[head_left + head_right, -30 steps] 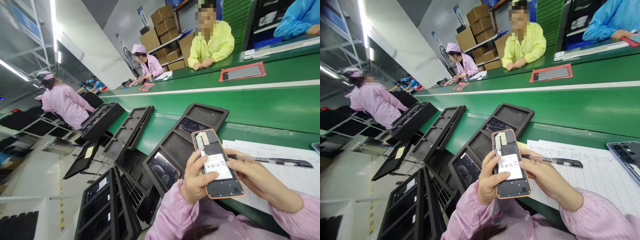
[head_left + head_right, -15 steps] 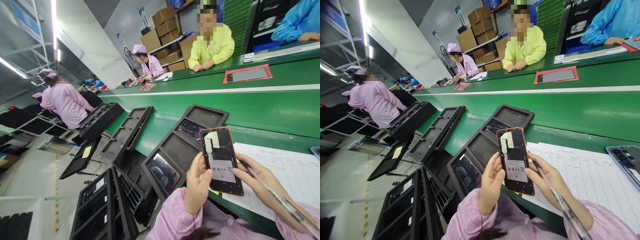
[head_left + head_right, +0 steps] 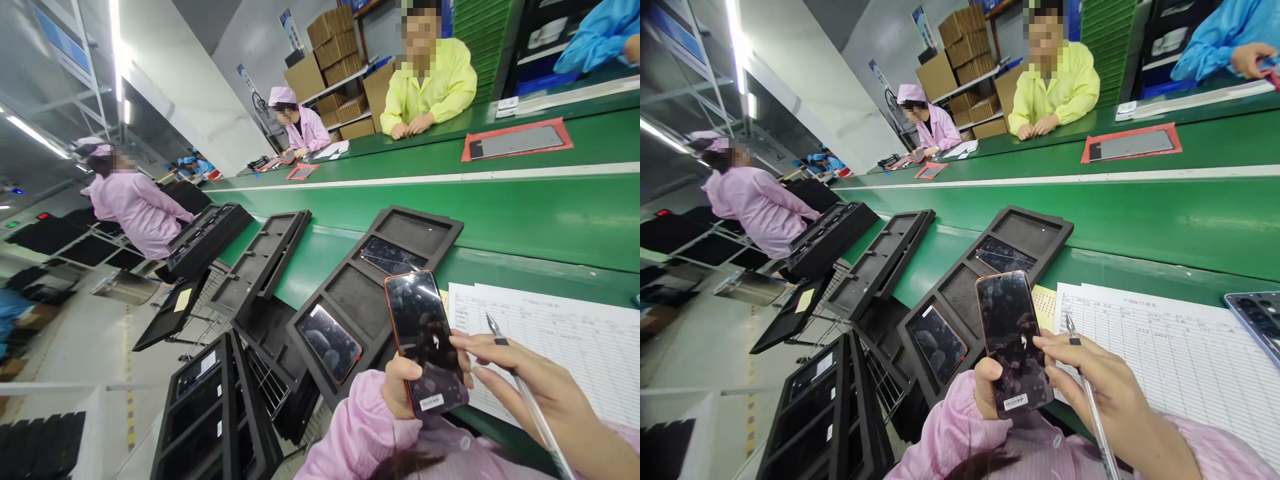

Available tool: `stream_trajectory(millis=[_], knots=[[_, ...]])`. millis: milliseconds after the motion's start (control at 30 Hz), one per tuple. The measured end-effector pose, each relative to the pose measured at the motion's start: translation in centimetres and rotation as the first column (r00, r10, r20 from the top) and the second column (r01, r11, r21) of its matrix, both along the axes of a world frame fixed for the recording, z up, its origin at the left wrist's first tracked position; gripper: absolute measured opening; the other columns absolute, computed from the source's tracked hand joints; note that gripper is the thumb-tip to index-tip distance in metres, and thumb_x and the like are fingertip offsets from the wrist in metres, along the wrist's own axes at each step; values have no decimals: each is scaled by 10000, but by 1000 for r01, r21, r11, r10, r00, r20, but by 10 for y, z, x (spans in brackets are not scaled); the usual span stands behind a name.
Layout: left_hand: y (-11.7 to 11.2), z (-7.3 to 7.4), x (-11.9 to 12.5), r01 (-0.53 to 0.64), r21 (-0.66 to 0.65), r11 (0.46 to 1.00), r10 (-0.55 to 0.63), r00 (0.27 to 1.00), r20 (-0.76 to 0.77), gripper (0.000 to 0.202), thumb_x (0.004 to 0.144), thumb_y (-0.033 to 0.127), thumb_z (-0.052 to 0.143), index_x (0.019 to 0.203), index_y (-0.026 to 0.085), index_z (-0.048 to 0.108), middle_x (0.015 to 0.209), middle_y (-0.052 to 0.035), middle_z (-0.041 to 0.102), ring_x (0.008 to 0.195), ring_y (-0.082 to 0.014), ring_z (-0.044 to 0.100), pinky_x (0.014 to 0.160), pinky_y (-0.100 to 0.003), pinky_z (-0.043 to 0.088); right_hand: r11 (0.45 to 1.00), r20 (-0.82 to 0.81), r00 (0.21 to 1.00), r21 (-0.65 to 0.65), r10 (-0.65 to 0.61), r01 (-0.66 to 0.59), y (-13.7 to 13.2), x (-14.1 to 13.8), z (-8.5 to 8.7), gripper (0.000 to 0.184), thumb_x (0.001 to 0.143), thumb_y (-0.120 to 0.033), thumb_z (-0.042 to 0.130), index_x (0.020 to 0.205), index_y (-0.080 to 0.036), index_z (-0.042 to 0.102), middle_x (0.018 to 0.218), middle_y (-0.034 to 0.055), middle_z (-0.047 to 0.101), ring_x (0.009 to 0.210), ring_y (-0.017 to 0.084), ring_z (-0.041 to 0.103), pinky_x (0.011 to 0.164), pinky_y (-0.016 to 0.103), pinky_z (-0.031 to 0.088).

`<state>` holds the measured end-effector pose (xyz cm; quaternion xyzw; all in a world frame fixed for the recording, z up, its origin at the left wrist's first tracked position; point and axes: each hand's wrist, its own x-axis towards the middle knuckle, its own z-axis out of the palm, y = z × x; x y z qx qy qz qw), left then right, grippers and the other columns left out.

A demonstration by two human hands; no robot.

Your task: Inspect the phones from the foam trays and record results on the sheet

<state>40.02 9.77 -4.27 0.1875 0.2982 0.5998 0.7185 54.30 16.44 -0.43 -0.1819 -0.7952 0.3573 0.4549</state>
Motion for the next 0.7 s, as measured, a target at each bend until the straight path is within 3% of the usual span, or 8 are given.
stream_trajectory(millis=[133,200,300,467,533,600,633,700], knots=[[-2,8,1,-144,41,989,147,870,-471,771,467,336,684,1198,139,538,1047,-126,604,1004,-323,557,928,-460,403,968,94,988,-207,-122,139,3,8,-11,194,841,-398,597,969,-284,686,896,35,693,740,209,668,672,286,584],[-5,13,4,-210,146,967,243,580,-777,881,512,246,692,1347,198,414,1218,-115,523,1152,-317,476,1029,-446,333,924,127,978,-328,-164,198,5,10,-18,318,796,-533,615,940,-261,695,867,49,693,696,214,661,640,287,583],[-9,17,10,-239,235,942,276,158,-948,956,567,195,679,1436,228,282,1270,-131,460,1223,-324,421,1063,-451,304,877,137,978,-436,-159,203,5,11,-23,442,731,-633,633,909,-233,691,811,52,689,639,208,642,590,277,572],[-14,15,16,-248,342,906,313,-150,-938,921,553,254,737,1395,181,371,1199,-170,496,1145,-382,476,994,-501,369,854,138,974,-468,-181,225,2,7,-18,397,726,-608,658,837,-227,663,704,15,666,619,179,631,604,238,557],[-15,15,15,-272,363,891,328,-167,-930,903,544,266,743,1376,182,402,1187,-169,509,1152,-397,468,996,-522,358,856,125,976,-471,-177,215,1,6,-16,373,739,-587,660,838,-227,657,707,10,666,628,173,635,626,233,557],[-14,17,12,-298,344,890,338,-74,-938,892,541,248,722,1373,188,407,1226,-167,498,1190,-393,438,1025,-522,320,856,134,977,-473,-165,209,0,6,-16,379,746,-591,650,850,-226,660,708,17,666,641,181,643,621,236,561],[-12,17,10,-288,309,906,337,54,-940,889,542,233,699,1378,195,399,1251,-159,493,1199,-377,434,1032,-508,311,857,136,979,-476,-152,199,-1,7,-17,387,747,-594,646,865,-225,663,720,26,670,661,192,652,624,242,564],[-9,15,6,-181,179,967,246,489,-837,852,532,231,651,1354,200,431,1231,-136,533,1144,-342,488,989,-472,353,862,115,986,-479,-123,164,-1,8,-18,383,756,-579,644,904,-227,666,785,48,686,727,215,668,652,255,571]])
